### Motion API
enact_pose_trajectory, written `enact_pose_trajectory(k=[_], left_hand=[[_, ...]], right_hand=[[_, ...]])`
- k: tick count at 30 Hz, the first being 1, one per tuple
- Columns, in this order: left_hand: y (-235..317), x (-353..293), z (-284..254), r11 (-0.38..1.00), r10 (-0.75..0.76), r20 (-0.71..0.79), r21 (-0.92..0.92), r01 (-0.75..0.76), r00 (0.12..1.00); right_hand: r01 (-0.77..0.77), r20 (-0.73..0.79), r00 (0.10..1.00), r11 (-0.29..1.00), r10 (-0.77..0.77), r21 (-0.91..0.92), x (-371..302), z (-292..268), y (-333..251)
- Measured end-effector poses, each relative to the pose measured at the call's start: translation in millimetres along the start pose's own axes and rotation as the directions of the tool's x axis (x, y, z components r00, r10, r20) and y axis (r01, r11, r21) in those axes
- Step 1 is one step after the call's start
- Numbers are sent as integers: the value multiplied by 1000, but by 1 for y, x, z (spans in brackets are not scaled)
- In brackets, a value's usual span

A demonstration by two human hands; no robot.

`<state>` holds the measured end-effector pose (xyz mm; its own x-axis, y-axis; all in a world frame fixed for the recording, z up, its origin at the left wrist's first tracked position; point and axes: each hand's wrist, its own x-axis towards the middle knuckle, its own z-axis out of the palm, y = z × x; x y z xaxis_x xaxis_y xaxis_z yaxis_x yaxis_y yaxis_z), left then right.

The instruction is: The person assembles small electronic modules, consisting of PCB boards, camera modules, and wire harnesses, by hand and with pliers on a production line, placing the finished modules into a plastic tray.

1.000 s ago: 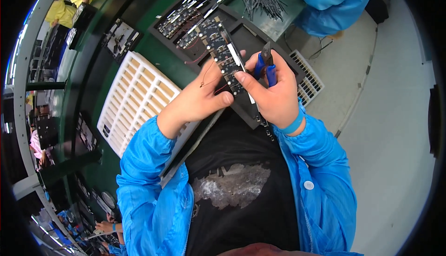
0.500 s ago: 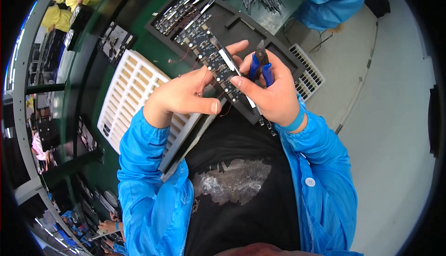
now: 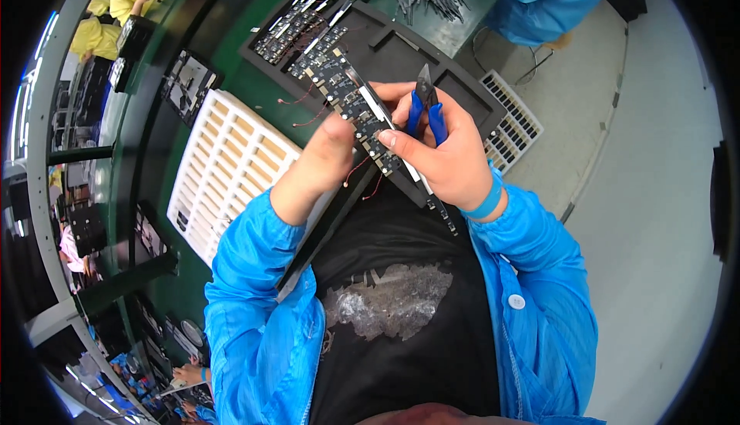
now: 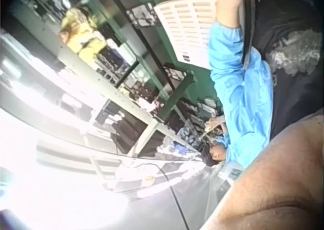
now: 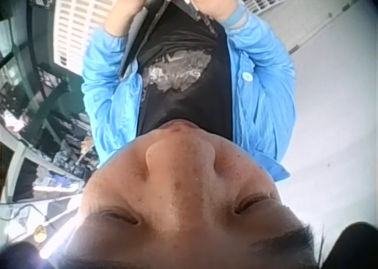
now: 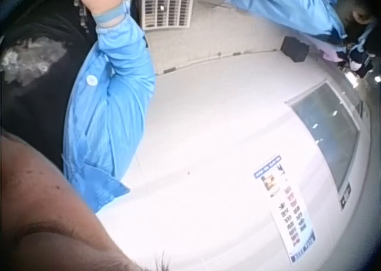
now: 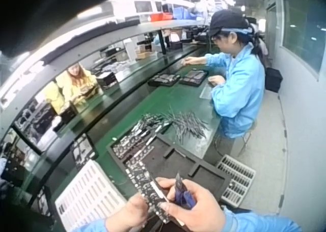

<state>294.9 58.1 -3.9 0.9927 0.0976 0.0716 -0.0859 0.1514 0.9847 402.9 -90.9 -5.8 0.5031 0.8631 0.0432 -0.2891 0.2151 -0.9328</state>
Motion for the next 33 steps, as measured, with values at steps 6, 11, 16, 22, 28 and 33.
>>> enact_pose_trajectory(k=[6, 11, 16, 22, 28, 33], left_hand=[[-2, 4, 25, 999, 36, -157, -29, -41, 987], [-18, 5, 28, 963, -39, -310, -266, -48, 950], [-13, 9, 35, 993, -73, -575, -119, 5, 815], [-16, 5, 24, 995, 82, -708, 99, -16, 702], [-16, 4, 25, 987, 163, -657, 117, -114, 736], [-22, 9, 23, 974, 223, -661, 121, -192, 717]], right_hand=[[171, -38, 982, 962, -183, -215, 0, 0, 3], [114, -69, 989, 966, -133, -232, 0, -3, 1], [-30, -25, 999, 927, 22, -374, -2, -7, -14], [10, -64, 996, 823, -56, -568, -17, -26, -4], [85, 85, 996, 637, -32, -766, -24, -24, -14], [153, 131, 988, 507, -79, -848, -23, -27, -12]])
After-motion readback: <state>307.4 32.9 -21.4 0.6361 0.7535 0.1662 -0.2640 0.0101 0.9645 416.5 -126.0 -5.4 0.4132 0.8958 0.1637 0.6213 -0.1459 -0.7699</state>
